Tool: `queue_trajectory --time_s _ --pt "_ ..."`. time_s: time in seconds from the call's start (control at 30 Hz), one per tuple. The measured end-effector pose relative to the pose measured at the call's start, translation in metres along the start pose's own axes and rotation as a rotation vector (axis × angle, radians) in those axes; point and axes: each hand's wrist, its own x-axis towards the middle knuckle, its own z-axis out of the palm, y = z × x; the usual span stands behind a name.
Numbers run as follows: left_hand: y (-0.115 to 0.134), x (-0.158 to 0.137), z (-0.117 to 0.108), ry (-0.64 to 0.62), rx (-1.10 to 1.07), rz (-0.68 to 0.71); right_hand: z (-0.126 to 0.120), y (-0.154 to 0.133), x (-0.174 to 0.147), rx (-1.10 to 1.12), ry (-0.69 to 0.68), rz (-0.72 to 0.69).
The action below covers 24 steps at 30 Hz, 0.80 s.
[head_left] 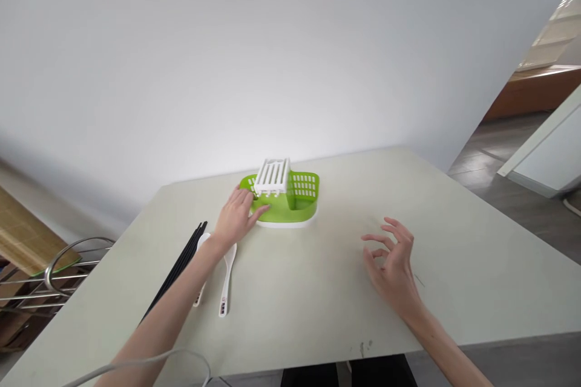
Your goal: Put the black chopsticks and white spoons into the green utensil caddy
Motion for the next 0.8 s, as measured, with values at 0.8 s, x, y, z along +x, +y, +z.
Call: queue_trajectory --time_s 0.8 --pt "-0.126 -0.05 -0.046 -0.062 0.127 -0.779 0.001 -0.001 -0.002 -0.123 -0.181 0.133"
